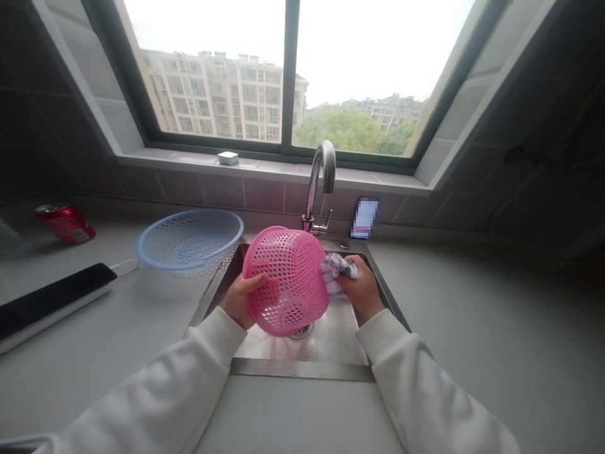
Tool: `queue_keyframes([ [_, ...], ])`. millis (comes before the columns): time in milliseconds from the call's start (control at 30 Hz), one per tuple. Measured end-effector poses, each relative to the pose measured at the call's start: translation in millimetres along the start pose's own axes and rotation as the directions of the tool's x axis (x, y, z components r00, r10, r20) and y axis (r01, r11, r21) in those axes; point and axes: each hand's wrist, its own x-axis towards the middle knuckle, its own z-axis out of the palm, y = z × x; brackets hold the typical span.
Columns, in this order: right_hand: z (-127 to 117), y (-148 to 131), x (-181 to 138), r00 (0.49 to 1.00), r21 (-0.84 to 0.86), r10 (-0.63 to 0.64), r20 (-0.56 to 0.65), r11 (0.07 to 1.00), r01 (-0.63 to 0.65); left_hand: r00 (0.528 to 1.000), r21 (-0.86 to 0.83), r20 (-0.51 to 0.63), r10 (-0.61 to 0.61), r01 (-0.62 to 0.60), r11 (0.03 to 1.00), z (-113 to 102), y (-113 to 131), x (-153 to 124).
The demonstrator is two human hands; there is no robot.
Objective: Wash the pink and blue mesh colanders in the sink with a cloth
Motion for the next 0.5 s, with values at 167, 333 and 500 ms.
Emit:
queue_keyframes([
  [167,1.3,-4.7,-8.1,0.975,0.200,-0.192,0.108,0.965,0.168,0.999,0.046,0.040,0.007,-0.009,0.999,1.2,-3.6,-0.4],
  [333,8.2,-14.3,-21.9,0.937,0.294,-0.292,0.192,0.928,0.229,0.995,0.112,0.084,-0.052,0.043,0.993,1.3,-5.5,1.2],
  [500,-4.2,3.7,0.6,0.989,0.045,-0.063,-0.134,0.997,0.070,0.975,0.189,0.172,-0.139,0.105,0.976,-0.2,-5.5,1.3],
])
